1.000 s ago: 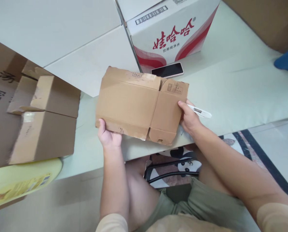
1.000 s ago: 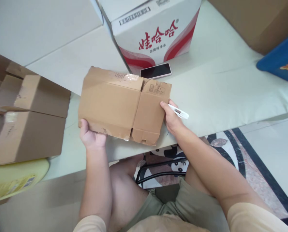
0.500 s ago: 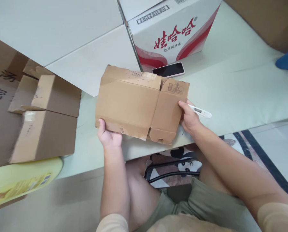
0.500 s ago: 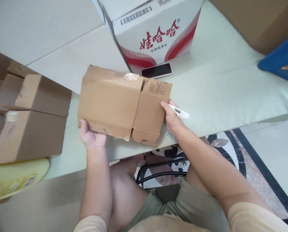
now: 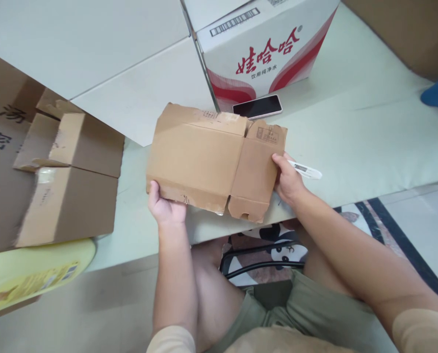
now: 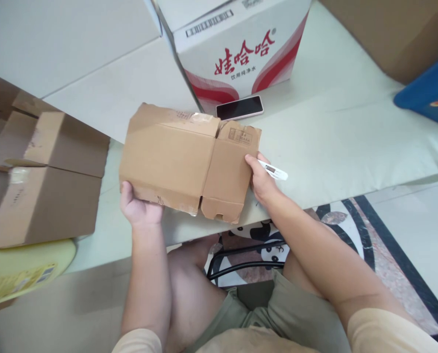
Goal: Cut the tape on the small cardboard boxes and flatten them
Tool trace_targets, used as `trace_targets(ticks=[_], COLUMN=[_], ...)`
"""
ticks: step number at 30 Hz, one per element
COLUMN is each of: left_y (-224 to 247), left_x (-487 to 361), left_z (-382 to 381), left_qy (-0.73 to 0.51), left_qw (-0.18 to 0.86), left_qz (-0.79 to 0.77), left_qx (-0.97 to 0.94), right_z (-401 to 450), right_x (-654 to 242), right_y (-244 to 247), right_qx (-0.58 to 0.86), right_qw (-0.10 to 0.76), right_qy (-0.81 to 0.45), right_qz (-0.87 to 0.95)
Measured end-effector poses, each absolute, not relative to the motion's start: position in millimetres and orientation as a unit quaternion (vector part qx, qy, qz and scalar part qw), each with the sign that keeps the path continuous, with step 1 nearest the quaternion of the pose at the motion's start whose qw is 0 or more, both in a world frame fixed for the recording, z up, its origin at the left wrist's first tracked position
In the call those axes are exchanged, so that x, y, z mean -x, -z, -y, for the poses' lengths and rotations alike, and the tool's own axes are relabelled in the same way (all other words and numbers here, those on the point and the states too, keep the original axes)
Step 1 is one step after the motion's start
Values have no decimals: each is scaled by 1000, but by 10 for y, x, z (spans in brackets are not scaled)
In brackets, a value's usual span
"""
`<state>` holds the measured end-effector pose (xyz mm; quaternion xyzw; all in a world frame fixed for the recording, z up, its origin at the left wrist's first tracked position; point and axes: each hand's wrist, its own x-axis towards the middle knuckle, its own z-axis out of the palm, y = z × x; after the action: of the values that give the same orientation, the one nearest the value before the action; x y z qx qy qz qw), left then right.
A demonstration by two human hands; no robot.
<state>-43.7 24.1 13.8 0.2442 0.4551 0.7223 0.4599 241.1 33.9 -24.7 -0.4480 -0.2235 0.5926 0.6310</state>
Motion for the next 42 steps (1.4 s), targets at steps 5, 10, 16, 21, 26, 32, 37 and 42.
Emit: trace_targets(ticks=[5,10,16,21,26,32,37,42], left_y=[-120,-118,-119,-106,-113,-139,-127,-125], left_x=[452,448,436,455,445,420,426,424], left_z=[-240,-243,-246,-244,-244,-236,-241,-246], left_qy=[-716,-714,-717,-710,-710,-707,-709,-710], left_qw=[461,469,463,469,463,465,468,465], left_qz=[-460,-459,-463,-463,-466,-470,-474,-473], left_qx=[-249,-242,-239,-248,-253,-250,-233,-237], right_z=[-334,-337,-339,-334,-335,-338,-339,-336], right_x=[-2405,-2410,-2424,-2418,-2420,-2428,-2427,-2432], right_y=[211,204,226,229,233,240,214,197], right_qx=[454,448,451,452,460,461,458,454], right_qw=[628,635,631,630,628,623,628,631], right_qy=[-597,-596,-595,-594,-596,-597,-598,-594], right_qz=[209,200,214,212,199,209,197,209])
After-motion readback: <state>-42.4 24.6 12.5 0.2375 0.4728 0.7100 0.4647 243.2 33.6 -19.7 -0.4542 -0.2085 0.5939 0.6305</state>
